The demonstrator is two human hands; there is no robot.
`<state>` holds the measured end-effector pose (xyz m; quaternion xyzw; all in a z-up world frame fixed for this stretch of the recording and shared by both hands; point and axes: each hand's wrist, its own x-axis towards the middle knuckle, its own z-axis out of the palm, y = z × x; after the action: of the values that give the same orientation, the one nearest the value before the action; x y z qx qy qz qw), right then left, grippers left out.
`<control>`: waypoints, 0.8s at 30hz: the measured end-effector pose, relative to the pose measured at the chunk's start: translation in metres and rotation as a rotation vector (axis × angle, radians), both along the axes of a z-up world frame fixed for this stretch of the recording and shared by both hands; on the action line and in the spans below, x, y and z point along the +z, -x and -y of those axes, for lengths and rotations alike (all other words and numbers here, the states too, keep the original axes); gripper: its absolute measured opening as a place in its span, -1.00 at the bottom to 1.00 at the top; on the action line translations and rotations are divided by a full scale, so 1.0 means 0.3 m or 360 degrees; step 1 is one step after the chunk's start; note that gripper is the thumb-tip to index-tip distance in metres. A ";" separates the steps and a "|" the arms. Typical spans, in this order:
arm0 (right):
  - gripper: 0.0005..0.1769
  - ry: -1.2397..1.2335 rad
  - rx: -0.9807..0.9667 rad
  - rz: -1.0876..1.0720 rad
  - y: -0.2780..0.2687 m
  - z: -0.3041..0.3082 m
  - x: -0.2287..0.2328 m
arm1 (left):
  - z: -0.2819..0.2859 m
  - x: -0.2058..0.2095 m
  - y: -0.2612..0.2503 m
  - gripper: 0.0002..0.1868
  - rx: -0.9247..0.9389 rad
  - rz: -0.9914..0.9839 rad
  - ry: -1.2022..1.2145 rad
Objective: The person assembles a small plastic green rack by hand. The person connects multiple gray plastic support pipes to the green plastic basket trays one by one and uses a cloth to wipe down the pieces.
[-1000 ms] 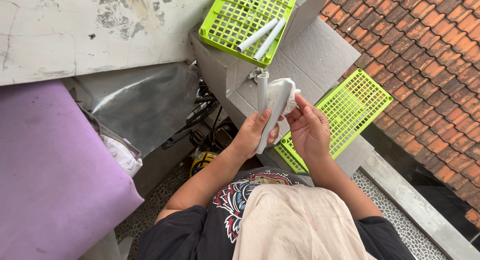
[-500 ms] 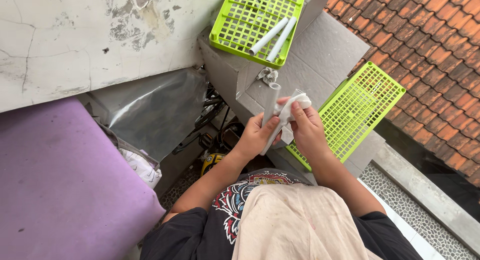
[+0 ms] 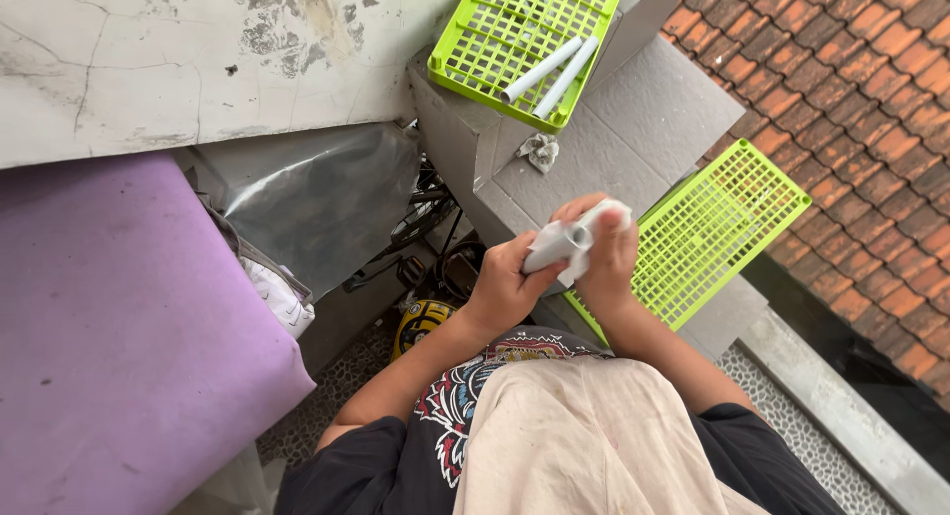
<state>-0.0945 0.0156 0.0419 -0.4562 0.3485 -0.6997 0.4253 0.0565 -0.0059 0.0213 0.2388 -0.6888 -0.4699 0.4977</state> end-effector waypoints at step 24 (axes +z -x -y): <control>-0.68 -0.0287 0.0530 0.0351 0.253 -0.075 0.130 | -0.158 -0.035 0.210 -0.71 -0.0474 -0.0564 -0.0702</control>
<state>-0.1704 0.0383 0.0809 -0.3883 0.2809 -0.6315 0.6095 -0.0065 0.0415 0.0109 0.1518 -0.5003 -0.7099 0.4719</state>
